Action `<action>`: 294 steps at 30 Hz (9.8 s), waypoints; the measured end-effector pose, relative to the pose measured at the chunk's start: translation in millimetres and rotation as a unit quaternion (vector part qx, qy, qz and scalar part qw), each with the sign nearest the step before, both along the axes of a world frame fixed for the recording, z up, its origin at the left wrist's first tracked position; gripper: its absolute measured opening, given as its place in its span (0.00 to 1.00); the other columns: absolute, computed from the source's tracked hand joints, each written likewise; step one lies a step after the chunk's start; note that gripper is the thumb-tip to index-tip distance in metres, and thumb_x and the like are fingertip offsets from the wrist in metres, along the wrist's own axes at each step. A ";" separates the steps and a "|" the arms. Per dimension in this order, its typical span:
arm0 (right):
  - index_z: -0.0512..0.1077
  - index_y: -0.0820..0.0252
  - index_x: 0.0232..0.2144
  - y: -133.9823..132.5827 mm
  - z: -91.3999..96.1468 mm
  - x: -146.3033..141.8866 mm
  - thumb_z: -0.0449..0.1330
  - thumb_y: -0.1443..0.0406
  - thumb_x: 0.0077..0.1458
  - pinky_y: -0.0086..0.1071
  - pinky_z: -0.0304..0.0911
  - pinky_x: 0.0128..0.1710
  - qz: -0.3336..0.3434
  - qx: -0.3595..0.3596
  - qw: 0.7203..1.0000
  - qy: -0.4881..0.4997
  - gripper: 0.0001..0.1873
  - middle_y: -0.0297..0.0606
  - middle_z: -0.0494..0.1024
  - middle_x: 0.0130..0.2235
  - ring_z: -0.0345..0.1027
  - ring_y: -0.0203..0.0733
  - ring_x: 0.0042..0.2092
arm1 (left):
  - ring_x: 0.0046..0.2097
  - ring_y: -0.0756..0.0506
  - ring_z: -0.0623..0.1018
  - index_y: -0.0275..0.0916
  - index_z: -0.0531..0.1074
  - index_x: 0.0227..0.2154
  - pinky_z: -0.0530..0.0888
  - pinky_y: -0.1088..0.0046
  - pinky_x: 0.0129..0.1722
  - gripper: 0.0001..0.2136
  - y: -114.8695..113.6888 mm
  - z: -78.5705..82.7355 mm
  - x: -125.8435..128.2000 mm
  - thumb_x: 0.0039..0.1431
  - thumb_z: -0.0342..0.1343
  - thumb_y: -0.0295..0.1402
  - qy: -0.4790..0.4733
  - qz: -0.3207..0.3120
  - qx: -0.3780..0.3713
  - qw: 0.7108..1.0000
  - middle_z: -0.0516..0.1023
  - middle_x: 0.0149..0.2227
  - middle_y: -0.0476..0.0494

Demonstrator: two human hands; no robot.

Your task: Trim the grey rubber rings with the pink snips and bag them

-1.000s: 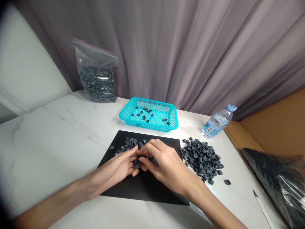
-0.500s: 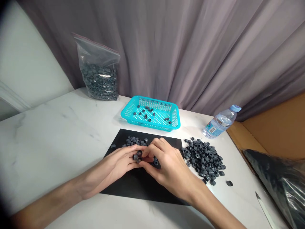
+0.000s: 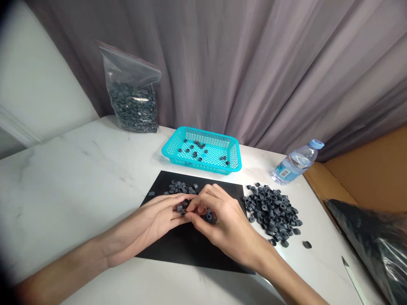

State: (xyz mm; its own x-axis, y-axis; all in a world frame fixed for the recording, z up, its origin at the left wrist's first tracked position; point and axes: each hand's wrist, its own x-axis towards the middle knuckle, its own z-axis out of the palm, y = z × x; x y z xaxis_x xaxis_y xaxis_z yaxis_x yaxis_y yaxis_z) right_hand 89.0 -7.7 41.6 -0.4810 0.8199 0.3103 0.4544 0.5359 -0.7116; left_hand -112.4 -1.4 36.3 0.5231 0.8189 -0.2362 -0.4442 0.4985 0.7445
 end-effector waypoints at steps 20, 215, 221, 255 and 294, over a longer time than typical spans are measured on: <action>0.81 0.53 0.39 15.5 -0.4 10.1 0.64 0.59 0.63 0.35 0.67 0.40 -0.015 -0.092 0.985 0.147 0.07 0.36 0.76 0.35 0.70 0.40 0.39 | 0.50 0.44 0.83 0.36 0.80 0.43 0.77 0.72 0.55 0.09 4.7 4.2 -4.9 0.61 0.67 0.32 0.078 -0.013 0.031 0.996 0.85 0.45 0.42; 0.76 0.60 0.37 88.3 -63.7 9.4 0.61 0.55 0.64 0.37 0.68 0.40 -0.014 -0.064 0.997 0.029 0.13 0.40 0.78 0.40 0.71 0.41 0.37 | 0.46 0.39 0.85 0.22 0.77 0.44 0.76 0.67 0.56 0.18 19.9 -4.8 -14.9 0.70 0.46 0.32 0.012 0.021 -0.108 0.994 0.85 0.41 0.25; 0.75 0.60 0.37 86.0 -61.9 6.1 0.60 0.58 0.64 0.35 0.67 0.36 -0.006 -0.067 0.997 0.023 0.12 0.38 0.78 0.35 0.70 0.39 0.33 | 0.51 0.37 0.83 0.21 0.75 0.48 0.74 0.63 0.59 0.21 19.3 -6.9 -14.1 0.71 0.45 0.36 0.002 0.010 -0.099 0.995 0.84 0.46 0.24; 0.75 0.58 0.39 36.1 -4.3 -14.1 0.61 0.60 0.65 0.33 0.70 0.42 0.003 -0.095 0.987 0.126 0.08 0.37 0.80 0.39 0.75 0.39 0.39 | 0.54 0.37 0.80 0.29 0.83 0.38 0.72 0.60 0.61 0.12 20.6 -20.8 -15.4 0.67 0.54 0.27 0.021 0.022 0.016 0.999 0.85 0.44 0.34; 0.77 0.53 0.45 42.0 0.1 0.4 0.62 0.63 0.65 0.44 0.70 0.54 0.085 -0.062 0.985 0.136 0.07 0.40 0.78 0.48 0.73 0.45 0.52 | 0.53 0.37 0.81 0.33 0.83 0.39 0.73 0.57 0.60 0.09 17.7 -16.4 -19.3 0.65 0.60 0.31 0.054 0.011 0.045 0.997 0.84 0.46 0.35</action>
